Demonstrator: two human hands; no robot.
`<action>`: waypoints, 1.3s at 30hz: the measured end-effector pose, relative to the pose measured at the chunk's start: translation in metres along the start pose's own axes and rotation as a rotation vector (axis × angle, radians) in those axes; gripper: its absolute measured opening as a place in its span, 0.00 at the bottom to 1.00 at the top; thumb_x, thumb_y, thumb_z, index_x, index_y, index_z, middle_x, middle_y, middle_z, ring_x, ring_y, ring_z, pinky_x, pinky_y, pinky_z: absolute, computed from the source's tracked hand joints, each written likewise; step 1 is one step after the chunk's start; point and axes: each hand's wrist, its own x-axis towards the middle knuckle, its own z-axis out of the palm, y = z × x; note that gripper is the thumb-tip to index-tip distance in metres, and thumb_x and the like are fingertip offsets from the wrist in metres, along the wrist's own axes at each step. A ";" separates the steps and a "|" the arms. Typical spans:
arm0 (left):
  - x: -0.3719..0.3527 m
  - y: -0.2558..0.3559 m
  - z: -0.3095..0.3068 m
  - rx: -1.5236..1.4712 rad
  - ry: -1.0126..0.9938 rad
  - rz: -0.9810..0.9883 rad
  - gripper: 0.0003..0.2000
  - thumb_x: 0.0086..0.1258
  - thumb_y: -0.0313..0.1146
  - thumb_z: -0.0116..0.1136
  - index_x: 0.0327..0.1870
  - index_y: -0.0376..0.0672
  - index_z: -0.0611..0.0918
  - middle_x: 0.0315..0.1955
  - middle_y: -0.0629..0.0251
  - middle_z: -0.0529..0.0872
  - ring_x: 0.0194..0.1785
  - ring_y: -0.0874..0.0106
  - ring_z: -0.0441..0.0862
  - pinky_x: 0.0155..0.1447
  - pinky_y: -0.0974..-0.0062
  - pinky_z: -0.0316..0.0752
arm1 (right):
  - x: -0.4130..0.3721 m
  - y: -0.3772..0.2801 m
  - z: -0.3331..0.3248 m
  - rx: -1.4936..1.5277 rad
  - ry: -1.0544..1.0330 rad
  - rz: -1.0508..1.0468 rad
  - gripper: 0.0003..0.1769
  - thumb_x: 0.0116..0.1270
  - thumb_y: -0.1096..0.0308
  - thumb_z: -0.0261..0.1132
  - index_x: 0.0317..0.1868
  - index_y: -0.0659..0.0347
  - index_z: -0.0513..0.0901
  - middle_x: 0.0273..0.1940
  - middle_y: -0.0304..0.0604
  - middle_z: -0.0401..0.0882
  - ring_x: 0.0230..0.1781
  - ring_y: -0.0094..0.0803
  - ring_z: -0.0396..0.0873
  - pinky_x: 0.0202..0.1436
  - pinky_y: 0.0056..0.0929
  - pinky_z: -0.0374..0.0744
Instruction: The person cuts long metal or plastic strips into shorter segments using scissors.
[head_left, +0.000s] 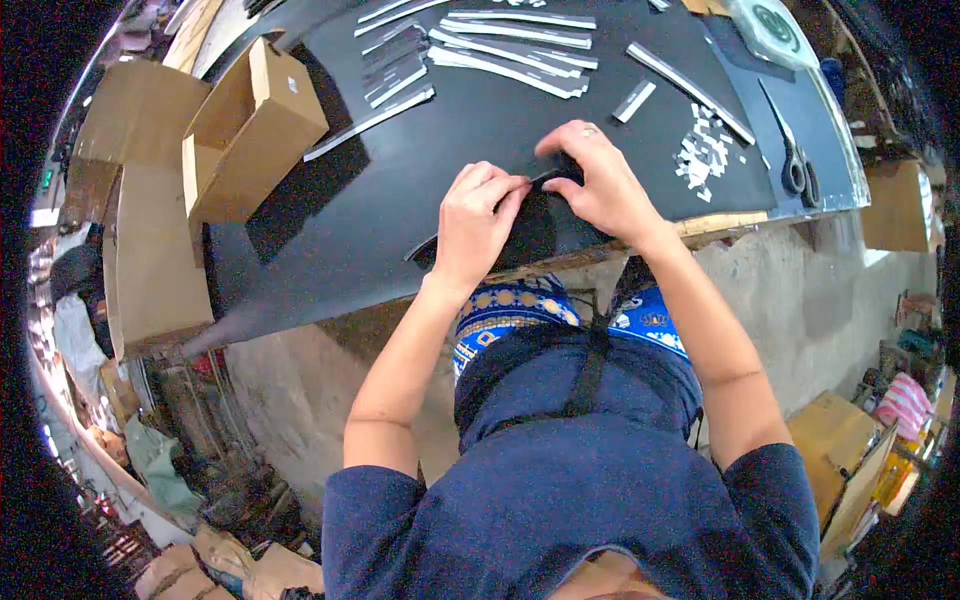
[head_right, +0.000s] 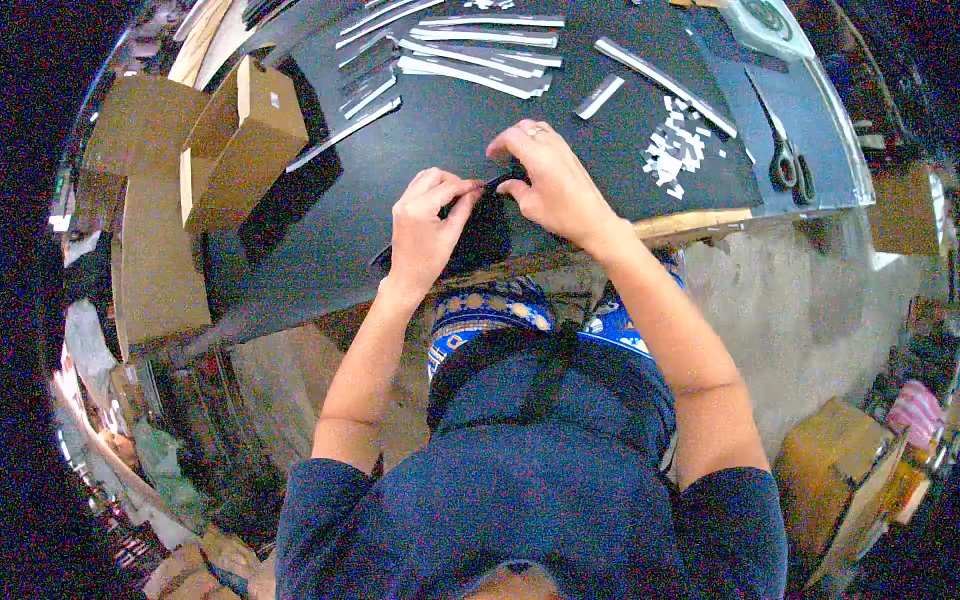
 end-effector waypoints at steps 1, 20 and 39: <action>0.000 0.001 0.000 0.011 0.027 -0.021 0.04 0.57 0.24 0.64 0.33 0.37 0.85 0.29 0.60 0.83 0.35 0.64 0.81 0.41 0.71 0.75 | -0.006 -0.006 0.000 0.084 0.105 0.095 0.20 0.47 0.83 0.67 0.43 0.62 0.77 0.43 0.48 0.77 0.47 0.43 0.75 0.51 0.36 0.75; 0.000 -0.001 0.001 0.035 0.022 -0.012 0.06 0.57 0.24 0.65 0.36 0.38 0.86 0.29 0.60 0.83 0.35 0.66 0.81 0.41 0.73 0.75 | -0.008 -0.007 0.003 0.041 0.262 0.085 0.11 0.50 0.76 0.68 0.37 0.62 0.84 0.38 0.44 0.81 0.45 0.43 0.75 0.51 0.36 0.74; 0.018 -0.005 -0.042 -0.276 -0.353 -0.284 0.08 0.57 0.25 0.67 0.37 0.36 0.87 0.28 0.65 0.85 0.34 0.75 0.81 0.39 0.79 0.73 | 0.018 0.008 -0.040 0.559 -0.397 0.283 0.04 0.57 0.74 0.68 0.32 0.65 0.84 0.30 0.38 0.83 0.31 0.25 0.80 0.38 0.24 0.77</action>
